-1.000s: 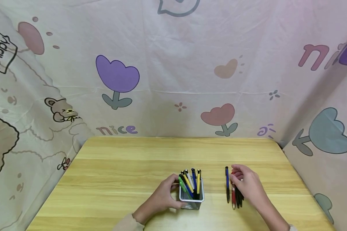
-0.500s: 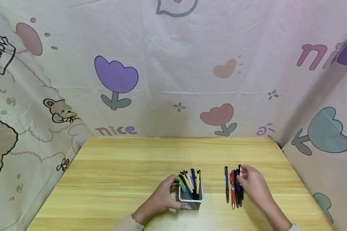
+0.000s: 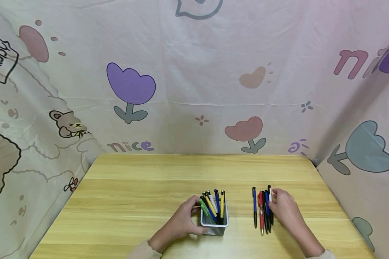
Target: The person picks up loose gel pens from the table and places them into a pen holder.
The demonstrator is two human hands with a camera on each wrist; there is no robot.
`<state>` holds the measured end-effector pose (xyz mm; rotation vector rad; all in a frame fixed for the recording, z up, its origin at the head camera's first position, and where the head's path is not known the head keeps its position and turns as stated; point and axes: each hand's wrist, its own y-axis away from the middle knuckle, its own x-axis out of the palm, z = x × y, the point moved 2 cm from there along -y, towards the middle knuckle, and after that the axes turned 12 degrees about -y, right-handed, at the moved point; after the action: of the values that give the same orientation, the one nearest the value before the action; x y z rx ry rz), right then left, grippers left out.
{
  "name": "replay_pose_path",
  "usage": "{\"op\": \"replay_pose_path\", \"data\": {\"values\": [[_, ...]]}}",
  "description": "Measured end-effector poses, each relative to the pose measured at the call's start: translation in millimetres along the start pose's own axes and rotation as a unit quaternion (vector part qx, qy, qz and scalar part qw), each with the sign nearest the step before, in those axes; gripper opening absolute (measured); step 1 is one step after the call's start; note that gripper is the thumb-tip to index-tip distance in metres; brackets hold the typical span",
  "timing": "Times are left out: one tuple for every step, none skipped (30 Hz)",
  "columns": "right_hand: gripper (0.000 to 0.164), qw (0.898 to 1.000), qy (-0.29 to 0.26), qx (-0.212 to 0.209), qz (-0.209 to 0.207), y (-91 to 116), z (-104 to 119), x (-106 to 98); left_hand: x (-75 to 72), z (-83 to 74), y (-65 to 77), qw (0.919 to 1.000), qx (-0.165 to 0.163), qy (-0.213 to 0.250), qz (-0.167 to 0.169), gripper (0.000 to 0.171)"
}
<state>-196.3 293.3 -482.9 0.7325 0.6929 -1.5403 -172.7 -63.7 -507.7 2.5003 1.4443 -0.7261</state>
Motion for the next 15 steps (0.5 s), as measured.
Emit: {"op": "replay_pose_path", "data": {"values": [[0.055,1.0,0.001,0.003,0.004,-0.7,-0.5,0.3,0.0,0.0,0.0,1.0,0.0,0.0,-0.001,0.069],[0.055,1.0,0.002,0.004,0.005,-1.6,-0.9,0.4,0.1,-0.2,0.1,1.0,0.001,0.0,-0.001,0.069],[0.055,1.0,0.005,0.004,0.006,-2.2,-1.1,0.3,0.1,-0.3,0.0,1.0,0.001,0.001,-0.002,0.069],[0.054,1.0,0.008,0.003,0.008,-2.8,-1.1,0.0,0.0,-0.5,0.0,1.0,0.002,0.001,-0.002,0.069],[0.054,1.0,0.01,0.0,0.008,-3.1,-1.3,-0.3,-0.1,-0.9,0.1,1.0,0.002,0.001,-0.002,0.069],[0.053,1.0,0.014,-0.003,0.007,-4.0,-1.1,-0.9,-0.3,-1.2,0.1,1.0,0.002,0.001,-0.002,0.069],[0.05,1.0,0.015,-0.003,0.006,-4.9,-1.4,-1.6,-0.4,-1.4,0.2,1.0,0.002,0.001,-0.002,0.069],[0.044,1.0,0.017,-0.002,0.005,-5.9,-1.5,-2.3,-0.5,-1.5,0.2,1.0,0.002,0.0,-0.003,0.069],[0.04,1.0,0.02,0.0,0.005,-6.6,-1.8,-2.9,-0.6,-1.5,0.2,1.0,0.003,0.0,-0.003,0.069],[0.033,1.0,0.021,0.004,0.006,-7.7,-2.3,-3.6,-0.7,-1.5,0.1,1.0,0.003,0.001,-0.003,0.07],[0.027,1.0,0.021,0.007,0.004,-8.4,-2.6,-4.3,-0.7,-1.3,0.1,1.0,0.004,0.001,-0.003,0.07],[0.021,1.0,0.021,0.011,0.004,-9.3,-3.0,-5.0,-0.6,-1.1,0.1,1.0,0.005,0.0,-0.003,0.07],[0.015,1.0,0.021,0.015,0.005,-9.7,-3.4,-5.5,-0.5,-0.9,0.2,1.0,0.005,0.0,-0.003,0.07],[0.011,1.0,0.022,0.015,0.004,-10.2,-3.5,-6.0,-0.4,-0.8,0.2,1.0,0.005,0.001,-0.003,0.069],[0.01,1.0,0.024,0.014,0.004,-10.5,-3.9,-6.4,-0.2,-0.8,0.4,1.0,0.006,0.002,-0.003,0.069]]}}
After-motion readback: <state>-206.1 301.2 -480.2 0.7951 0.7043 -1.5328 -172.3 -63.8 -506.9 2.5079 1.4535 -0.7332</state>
